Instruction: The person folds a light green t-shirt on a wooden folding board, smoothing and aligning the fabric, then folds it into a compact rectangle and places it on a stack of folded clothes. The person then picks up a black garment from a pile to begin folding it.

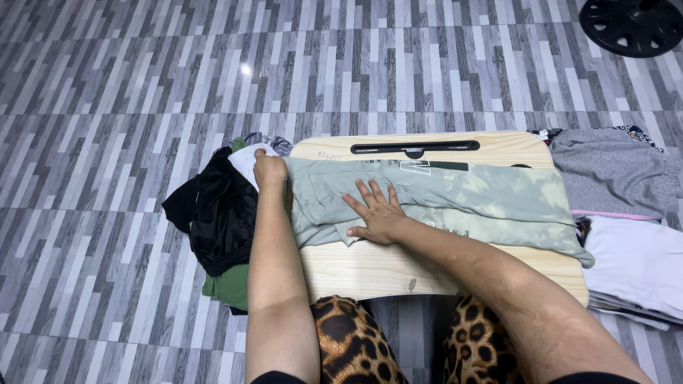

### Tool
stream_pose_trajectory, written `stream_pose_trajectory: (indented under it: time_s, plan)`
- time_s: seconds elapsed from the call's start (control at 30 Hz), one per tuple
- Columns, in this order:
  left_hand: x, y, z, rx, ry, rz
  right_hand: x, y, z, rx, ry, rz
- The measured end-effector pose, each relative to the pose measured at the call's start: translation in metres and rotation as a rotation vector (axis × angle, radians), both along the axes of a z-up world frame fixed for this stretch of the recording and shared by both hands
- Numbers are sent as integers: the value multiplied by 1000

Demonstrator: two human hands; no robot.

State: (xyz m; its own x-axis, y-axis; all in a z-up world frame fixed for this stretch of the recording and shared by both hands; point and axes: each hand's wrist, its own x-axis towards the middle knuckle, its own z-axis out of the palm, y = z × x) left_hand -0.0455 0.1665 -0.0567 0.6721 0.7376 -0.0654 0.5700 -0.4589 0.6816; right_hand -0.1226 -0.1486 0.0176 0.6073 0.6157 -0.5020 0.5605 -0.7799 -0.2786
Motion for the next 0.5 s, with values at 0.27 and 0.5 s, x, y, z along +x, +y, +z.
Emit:
stream_pose_trajectory:
  time_s: [0.27, 0.5]
  plan:
    - [-21, -10, 17, -30, 178, -70, 0, 0, -4, 18, -6, 2]
    - [-11, -82, 68, 335, 212, -197, 10, -6, 1, 77, 53, 15]
